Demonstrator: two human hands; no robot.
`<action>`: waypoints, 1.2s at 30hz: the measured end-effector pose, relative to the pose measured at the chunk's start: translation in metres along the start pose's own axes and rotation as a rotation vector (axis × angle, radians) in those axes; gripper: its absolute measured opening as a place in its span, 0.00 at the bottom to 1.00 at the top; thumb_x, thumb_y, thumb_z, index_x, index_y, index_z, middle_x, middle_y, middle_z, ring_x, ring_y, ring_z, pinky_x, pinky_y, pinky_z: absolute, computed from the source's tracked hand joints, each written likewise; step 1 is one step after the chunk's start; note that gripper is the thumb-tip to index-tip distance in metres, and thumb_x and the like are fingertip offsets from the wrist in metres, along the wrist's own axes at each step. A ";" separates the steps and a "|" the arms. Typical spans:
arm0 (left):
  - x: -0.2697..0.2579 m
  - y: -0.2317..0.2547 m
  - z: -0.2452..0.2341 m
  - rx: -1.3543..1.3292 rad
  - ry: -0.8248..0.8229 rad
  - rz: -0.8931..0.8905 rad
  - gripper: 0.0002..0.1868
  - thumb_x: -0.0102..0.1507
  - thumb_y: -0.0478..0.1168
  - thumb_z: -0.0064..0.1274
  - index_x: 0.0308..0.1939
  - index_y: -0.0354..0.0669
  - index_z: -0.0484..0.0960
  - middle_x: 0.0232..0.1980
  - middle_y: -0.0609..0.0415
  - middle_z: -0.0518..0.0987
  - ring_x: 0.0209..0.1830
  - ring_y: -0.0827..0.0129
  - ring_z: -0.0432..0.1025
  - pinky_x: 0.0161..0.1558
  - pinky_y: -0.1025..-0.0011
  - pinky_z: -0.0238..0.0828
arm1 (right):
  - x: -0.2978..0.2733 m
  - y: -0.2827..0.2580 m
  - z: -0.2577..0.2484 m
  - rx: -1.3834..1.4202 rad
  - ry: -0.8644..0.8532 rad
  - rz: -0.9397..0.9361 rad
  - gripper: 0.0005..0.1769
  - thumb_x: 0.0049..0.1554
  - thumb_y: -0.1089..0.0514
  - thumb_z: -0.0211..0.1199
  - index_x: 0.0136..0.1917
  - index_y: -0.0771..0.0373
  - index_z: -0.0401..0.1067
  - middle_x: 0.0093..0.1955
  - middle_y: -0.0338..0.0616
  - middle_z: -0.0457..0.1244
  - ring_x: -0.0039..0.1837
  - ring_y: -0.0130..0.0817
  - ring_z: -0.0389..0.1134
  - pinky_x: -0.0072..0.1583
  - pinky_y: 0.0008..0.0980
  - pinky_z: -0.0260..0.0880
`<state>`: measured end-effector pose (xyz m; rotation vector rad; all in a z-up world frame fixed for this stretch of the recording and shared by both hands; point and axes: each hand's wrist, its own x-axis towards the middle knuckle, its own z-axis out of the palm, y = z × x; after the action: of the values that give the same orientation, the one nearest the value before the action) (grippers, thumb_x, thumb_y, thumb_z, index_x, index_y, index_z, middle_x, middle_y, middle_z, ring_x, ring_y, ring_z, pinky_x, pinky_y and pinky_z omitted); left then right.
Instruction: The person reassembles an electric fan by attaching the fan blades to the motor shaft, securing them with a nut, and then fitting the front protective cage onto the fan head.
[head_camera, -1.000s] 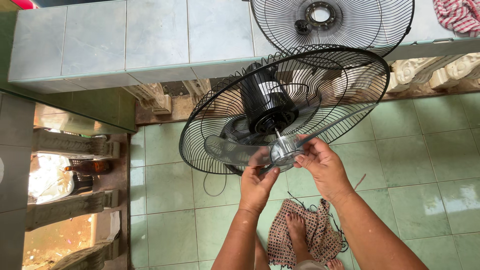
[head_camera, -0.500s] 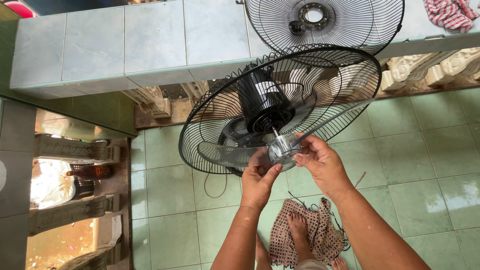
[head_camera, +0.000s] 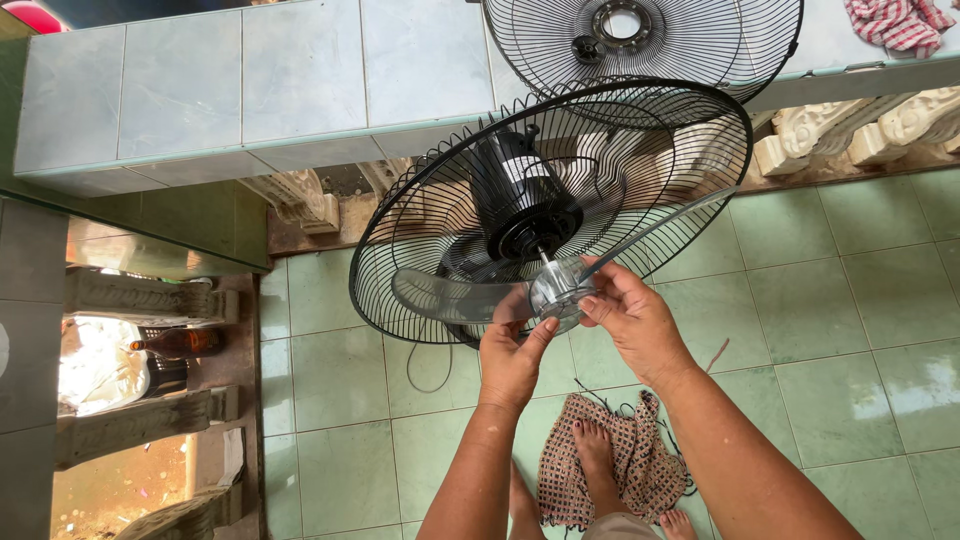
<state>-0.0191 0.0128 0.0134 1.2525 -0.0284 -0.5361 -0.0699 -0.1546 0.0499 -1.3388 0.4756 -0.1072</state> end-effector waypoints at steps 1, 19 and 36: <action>-0.001 0.001 0.000 -0.021 -0.001 0.024 0.30 0.60 0.31 0.61 0.66 0.35 0.71 0.62 0.48 0.78 0.64 0.67 0.71 0.64 0.67 0.69 | -0.001 0.001 0.000 0.002 0.001 0.013 0.29 0.58 0.67 0.61 0.72 0.63 0.65 0.58 0.39 0.65 0.55 0.25 0.67 0.54 0.31 0.72; -0.005 0.069 0.014 0.691 0.162 0.411 0.26 0.56 0.39 0.68 0.58 0.47 0.80 0.57 0.56 0.82 0.55 0.65 0.77 0.50 0.70 0.76 | -0.014 0.024 0.029 0.216 -0.031 0.260 0.17 0.66 0.49 0.54 0.53 0.63 0.75 0.47 0.42 0.72 0.47 0.32 0.73 0.51 0.34 0.74; 0.000 0.096 0.015 0.920 0.085 0.480 0.24 0.54 0.43 0.68 0.54 0.51 0.82 0.55 0.57 0.82 0.54 0.59 0.75 0.53 0.65 0.74 | -0.011 0.017 0.035 0.065 0.019 0.308 0.20 0.67 0.48 0.50 0.47 0.64 0.74 0.38 0.45 0.70 0.39 0.34 0.71 0.43 0.33 0.70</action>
<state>0.0118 0.0193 0.1053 2.0785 -0.5413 -0.0190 -0.0689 -0.1146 0.0416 -1.1878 0.6833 0.1186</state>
